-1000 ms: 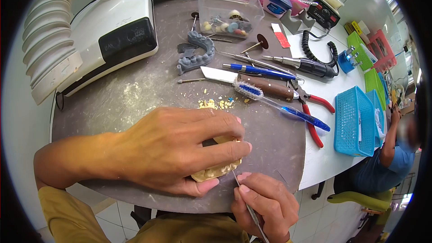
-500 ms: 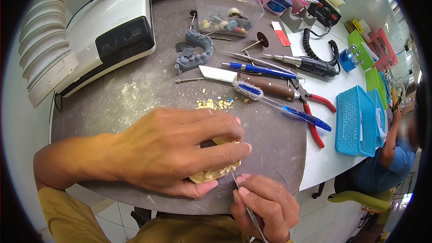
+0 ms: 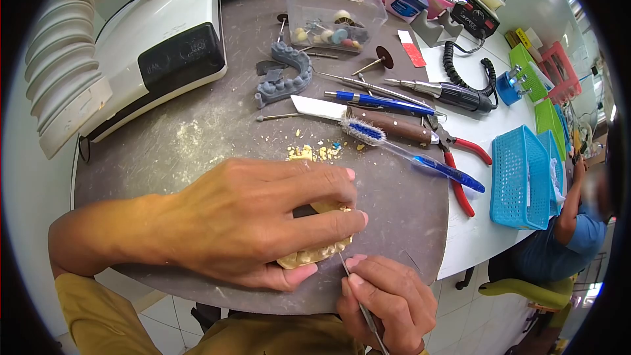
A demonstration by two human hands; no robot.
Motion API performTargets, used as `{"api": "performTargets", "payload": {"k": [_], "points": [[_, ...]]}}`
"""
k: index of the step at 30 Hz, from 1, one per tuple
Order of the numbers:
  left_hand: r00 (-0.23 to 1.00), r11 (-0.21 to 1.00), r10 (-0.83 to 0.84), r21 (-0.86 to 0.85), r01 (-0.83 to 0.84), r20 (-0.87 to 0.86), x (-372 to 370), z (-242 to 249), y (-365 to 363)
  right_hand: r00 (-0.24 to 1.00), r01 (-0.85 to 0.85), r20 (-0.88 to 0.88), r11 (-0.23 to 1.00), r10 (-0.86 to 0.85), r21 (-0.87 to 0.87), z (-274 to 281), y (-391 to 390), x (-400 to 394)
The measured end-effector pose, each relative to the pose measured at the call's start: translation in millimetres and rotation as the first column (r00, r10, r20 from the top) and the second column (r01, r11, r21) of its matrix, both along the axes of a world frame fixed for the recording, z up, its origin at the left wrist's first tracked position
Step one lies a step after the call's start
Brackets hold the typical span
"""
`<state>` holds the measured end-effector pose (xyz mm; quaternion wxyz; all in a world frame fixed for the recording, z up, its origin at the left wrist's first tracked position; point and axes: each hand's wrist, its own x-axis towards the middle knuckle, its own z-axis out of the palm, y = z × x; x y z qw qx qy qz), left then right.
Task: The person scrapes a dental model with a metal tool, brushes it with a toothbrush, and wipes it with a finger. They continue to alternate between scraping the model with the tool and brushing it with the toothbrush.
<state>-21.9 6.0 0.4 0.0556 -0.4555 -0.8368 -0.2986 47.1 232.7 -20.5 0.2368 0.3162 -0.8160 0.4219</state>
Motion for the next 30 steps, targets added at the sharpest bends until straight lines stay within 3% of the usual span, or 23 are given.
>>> {"api": "performTargets", "payload": {"k": [14,30], "points": [[0.997,0.999,-0.045,0.024,0.044,0.066,-4,0,-3,0.999,0.025,-0.024,0.997,-0.023,0.077,-2,2,2],[0.996,0.998,-0.056,0.042,0.053,0.069,-5,0,-2,0.997,-0.068,-0.017,0.995,0.070,0.076,-8,10,-2]]}}
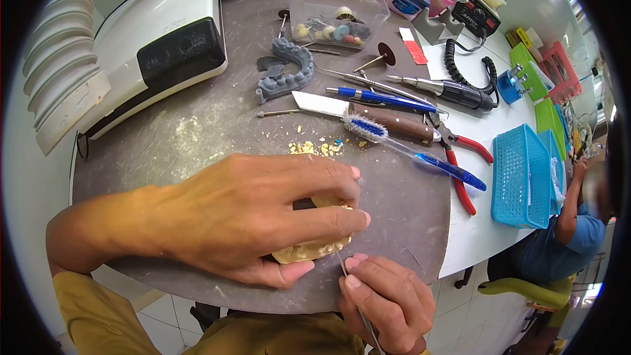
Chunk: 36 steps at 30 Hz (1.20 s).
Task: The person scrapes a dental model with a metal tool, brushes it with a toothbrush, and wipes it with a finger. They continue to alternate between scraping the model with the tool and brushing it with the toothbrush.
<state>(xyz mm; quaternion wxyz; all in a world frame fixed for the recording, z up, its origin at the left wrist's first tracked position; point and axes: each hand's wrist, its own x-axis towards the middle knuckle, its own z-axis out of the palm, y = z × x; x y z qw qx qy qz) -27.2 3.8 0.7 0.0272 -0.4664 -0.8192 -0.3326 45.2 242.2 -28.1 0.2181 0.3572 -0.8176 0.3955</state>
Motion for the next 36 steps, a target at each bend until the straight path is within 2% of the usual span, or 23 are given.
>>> {"api": "performTargets", "payload": {"k": [2,4,20,22,26,28,36], "points": [[1.000,1.000,-0.002,0.000,0.002,0.002,0,0,0,0.999,-0.043,0.013,0.999,0.043,0.030,0,0,0],[1.000,1.000,-0.002,0.001,0.002,0.004,-1,0,0,0.999,0.045,-0.013,0.999,-0.045,-0.022,3,-6,5],[0.994,0.997,-0.075,0.007,0.075,0.078,-6,-1,-4,0.999,0.052,0.011,0.999,-0.052,-0.005,7,-1,4],[0.994,0.997,-0.074,0.008,0.074,0.084,-6,-2,-5,0.984,-0.116,0.146,0.990,0.103,0.084,11,8,-1],[0.992,0.996,-0.085,0.020,0.083,0.096,-6,-3,-5,0.987,-0.125,0.112,0.990,0.118,0.059,6,4,1],[0.992,0.996,-0.086,0.017,0.084,0.098,-6,-2,-5,1.000,0.018,0.011,1.000,-0.018,-0.026,4,-6,6],[0.991,0.996,-0.090,0.021,0.088,0.101,-6,-2,-4,1.000,0.025,0.020,0.999,-0.024,-0.026,5,-7,6]]}}
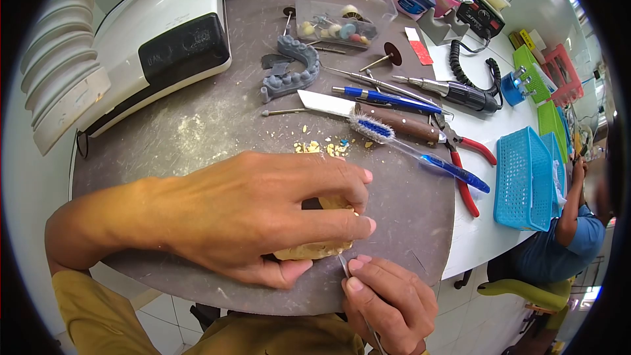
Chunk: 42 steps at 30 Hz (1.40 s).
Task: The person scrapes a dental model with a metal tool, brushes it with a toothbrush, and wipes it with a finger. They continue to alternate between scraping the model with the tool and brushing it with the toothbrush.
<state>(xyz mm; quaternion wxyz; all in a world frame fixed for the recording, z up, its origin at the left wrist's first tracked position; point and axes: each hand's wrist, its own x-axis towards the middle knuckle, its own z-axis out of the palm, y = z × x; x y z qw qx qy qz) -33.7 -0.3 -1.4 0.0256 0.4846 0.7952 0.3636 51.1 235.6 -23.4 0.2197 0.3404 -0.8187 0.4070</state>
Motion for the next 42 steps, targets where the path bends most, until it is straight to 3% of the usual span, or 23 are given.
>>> {"api": "performTargets", "payload": {"k": [23,29,31,35,37,38,40,42], "points": [[1.000,1.000,-0.023,0.004,0.024,-0.018,-3,0,0,0.999,0.040,-0.015,0.999,-0.040,-0.009,-2,-1,-1],[0.999,0.999,-0.042,0.008,0.042,-0.030,-2,-2,-2,0.997,-0.037,-0.061,0.997,0.042,0.070,-15,7,-6],[0.998,0.999,-0.052,0.012,0.052,-0.038,-2,-2,-1,0.993,0.071,-0.094,0.997,-0.070,0.017,-17,4,-6],[0.990,1.000,-0.010,-0.018,0.008,-0.144,5,-3,2,0.992,0.028,-0.119,0.998,-0.035,-0.064,-12,13,-8],[0.982,1.000,0.012,-0.010,-0.014,-0.187,7,-6,2,0.997,0.032,0.071,0.990,-0.022,-0.137,2,26,-6],[0.977,0.999,0.038,0.014,-0.035,-0.208,8,-8,2,0.998,0.026,0.056,0.991,-0.019,-0.131,8,32,-10],[0.968,0.997,0.074,0.051,-0.063,-0.240,11,-7,0,0.979,0.200,-0.041,0.979,-0.202,-0.042,20,40,-25],[0.979,0.979,0.150,0.160,-0.127,-0.140,16,-1,0,0.932,0.318,-0.223,0.939,-0.285,0.128,32,44,-53]]}}
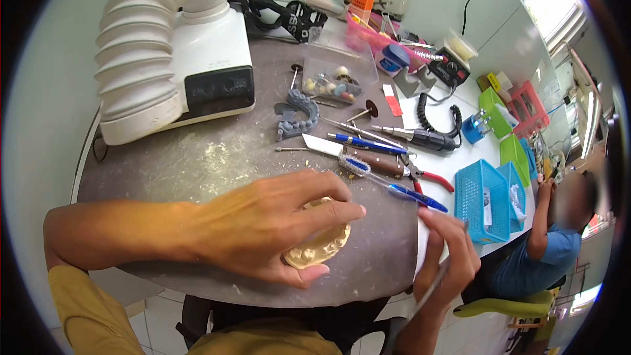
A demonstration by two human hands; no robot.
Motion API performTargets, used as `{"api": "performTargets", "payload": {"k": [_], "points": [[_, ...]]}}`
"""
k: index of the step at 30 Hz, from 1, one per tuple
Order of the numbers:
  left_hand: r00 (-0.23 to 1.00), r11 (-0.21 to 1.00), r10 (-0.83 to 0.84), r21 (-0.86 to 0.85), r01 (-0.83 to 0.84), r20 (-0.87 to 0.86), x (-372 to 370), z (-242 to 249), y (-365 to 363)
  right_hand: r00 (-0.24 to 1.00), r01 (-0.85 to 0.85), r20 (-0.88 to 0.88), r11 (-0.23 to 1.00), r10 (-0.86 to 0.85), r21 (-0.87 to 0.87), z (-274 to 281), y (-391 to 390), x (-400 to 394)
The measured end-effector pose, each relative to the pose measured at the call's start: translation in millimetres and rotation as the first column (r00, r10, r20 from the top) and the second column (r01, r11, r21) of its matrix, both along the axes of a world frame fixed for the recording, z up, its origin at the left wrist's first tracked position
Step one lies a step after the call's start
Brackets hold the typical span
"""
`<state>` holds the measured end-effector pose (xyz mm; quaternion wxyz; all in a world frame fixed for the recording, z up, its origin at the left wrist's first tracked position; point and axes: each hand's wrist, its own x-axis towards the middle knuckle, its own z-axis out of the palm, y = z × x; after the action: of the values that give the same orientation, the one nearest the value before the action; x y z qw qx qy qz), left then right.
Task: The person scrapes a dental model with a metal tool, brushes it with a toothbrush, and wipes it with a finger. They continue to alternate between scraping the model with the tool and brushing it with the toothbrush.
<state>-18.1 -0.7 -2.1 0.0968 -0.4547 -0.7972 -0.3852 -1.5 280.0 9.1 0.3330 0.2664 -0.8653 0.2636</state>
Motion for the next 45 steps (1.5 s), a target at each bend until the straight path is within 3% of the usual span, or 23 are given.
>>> {"api": "performTargets", "payload": {"k": [1,3,4,7,9,12,14,16,18,22,31,34,40,42,43,45], "points": [[1.000,1.000,0.012,0.011,-0.012,-0.020,4,2,1,0.999,0.028,0.035,0.998,-0.030,0.057,1,3,-10],[0.964,0.989,-0.003,0.141,-0.036,0.264,13,4,6,0.998,0.041,0.034,0.977,-0.049,0.207,2,6,-29],[0.967,0.987,0.007,0.151,-0.047,0.253,14,3,8,0.997,0.038,0.050,0.963,-0.053,0.267,2,6,-35],[0.982,0.983,-0.016,0.182,-0.018,0.187,15,-3,10,0.989,0.012,0.136,0.956,-0.054,0.295,-5,6,-43],[0.932,0.982,-0.045,0.187,-0.025,0.361,15,-4,9,0.994,0.012,0.097,0.960,-0.040,0.280,-5,6,-44],[0.901,0.988,-0.039,0.151,-0.030,0.432,13,-2,8,0.999,0.027,0.035,0.983,-0.034,0.182,-1,6,-36],[0.928,0.993,-0.027,0.117,-0.018,0.371,10,-4,8,0.986,0.061,0.155,0.998,-0.059,-0.005,2,11,-24],[0.946,0.997,-0.020,0.082,-0.006,0.322,10,-8,10,0.989,0.035,0.144,0.999,-0.034,-0.004,6,12,-12],[0.972,0.995,-0.011,0.102,-0.013,0.235,9,-11,12,0.958,-0.094,0.269,0.995,0.094,-0.016,16,9,3],[0.986,0.993,0.012,0.110,-0.031,0.169,9,-12,14,0.935,-0.232,0.287,0.972,0.209,0.048,22,10,18],[0.987,0.996,-0.053,0.080,0.041,0.153,7,-17,12,0.941,-0.077,0.339,0.976,0.004,0.201,18,34,28],[0.987,0.996,-0.061,0.071,0.051,0.147,6,-15,11,0.967,-0.051,0.253,0.994,0.026,0.094,15,28,32],[0.982,1.000,-0.017,0.006,0.017,0.189,9,-11,10,0.949,-0.193,0.290,0.958,0.127,0.214,18,20,24],[0.975,0.992,0.010,0.118,-0.037,0.220,12,-13,13,0.953,-0.034,0.301,0.988,-0.013,0.150,20,32,15],[0.975,0.992,0.015,0.120,-0.042,0.220,13,-13,12,0.967,0.093,0.221,0.981,-0.130,0.172,20,33,10],[0.992,0.998,-0.021,0.053,0.014,0.124,13,-14,11,0.952,0.120,0.270,0.987,-0.144,0.105,15,30,0]]}}
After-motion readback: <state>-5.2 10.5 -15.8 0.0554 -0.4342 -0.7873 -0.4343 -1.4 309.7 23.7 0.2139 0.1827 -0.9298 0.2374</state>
